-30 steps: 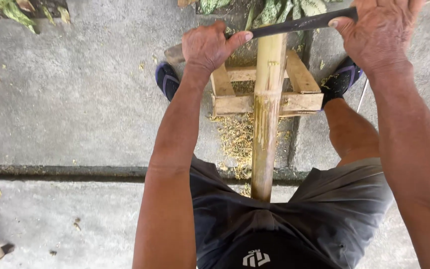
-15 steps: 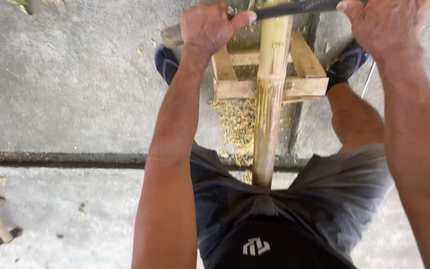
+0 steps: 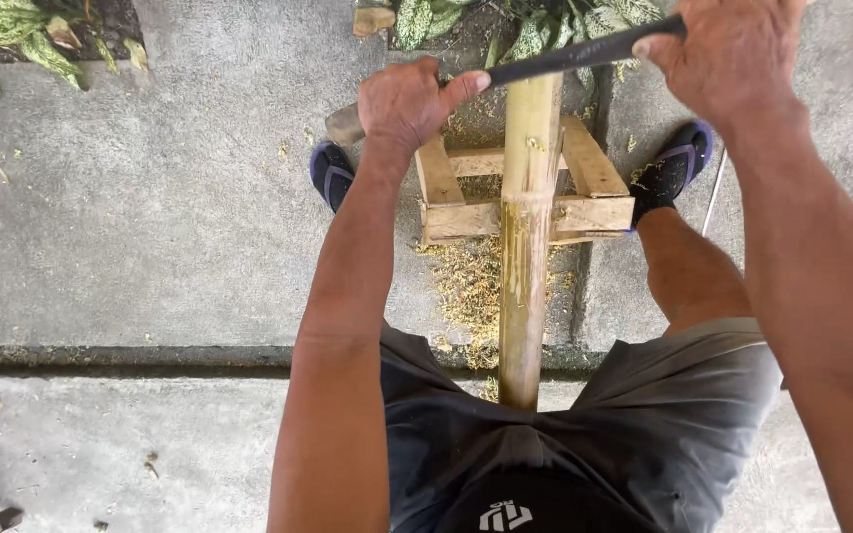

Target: The recorder is using a large knife to shave down a section of bamboo held on a wooden support.

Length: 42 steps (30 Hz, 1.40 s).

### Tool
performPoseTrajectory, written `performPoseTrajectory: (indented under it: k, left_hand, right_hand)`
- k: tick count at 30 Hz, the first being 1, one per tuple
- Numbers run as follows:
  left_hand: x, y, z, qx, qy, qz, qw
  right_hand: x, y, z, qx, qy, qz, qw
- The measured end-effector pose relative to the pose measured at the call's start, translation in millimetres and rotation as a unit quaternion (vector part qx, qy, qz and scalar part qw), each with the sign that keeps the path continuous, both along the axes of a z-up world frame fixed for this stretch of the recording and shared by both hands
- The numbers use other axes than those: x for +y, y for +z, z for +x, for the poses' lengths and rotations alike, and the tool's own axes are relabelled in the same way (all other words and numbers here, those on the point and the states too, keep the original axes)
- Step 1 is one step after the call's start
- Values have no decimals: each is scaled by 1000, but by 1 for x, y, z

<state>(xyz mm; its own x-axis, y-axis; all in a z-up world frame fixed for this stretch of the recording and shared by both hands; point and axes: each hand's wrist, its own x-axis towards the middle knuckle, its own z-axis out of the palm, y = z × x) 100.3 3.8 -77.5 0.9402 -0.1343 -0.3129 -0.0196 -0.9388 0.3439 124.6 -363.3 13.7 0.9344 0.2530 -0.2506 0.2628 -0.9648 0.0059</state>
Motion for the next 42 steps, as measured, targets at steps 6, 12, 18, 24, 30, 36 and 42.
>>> performPoseTrajectory:
  k: [6,12,18,24,30,36,42]
  left_hand:
    - [10,27,-59,50,15,-79,996]
    - [9,15,-28,43,36,-55,997]
    - [5,11,-31,-55,9,-22,998]
    - [18,10,-72,-81,-39,-114,989]
    - [12,-28,-50,-26,0,-66,997]
    - [20,-10,-69,-6,8,-98,995]
    - [12,6,-50,-90,8,-9,996]
  right_hand:
    - [30,28,-46,-1,79,-226,971]
    - [-1,-13,-29,-118,97,-98,983]
    - [-17,-11,-34,-187,126,7,974]
    - [-8,-11,-115,-157,87,-43,983]
    - [13,8,-53,-177,120,-140,967]
    - [20,7,-72,-65,69,-148,984]
    - [-18,-33,-60,-191,110,28,975]
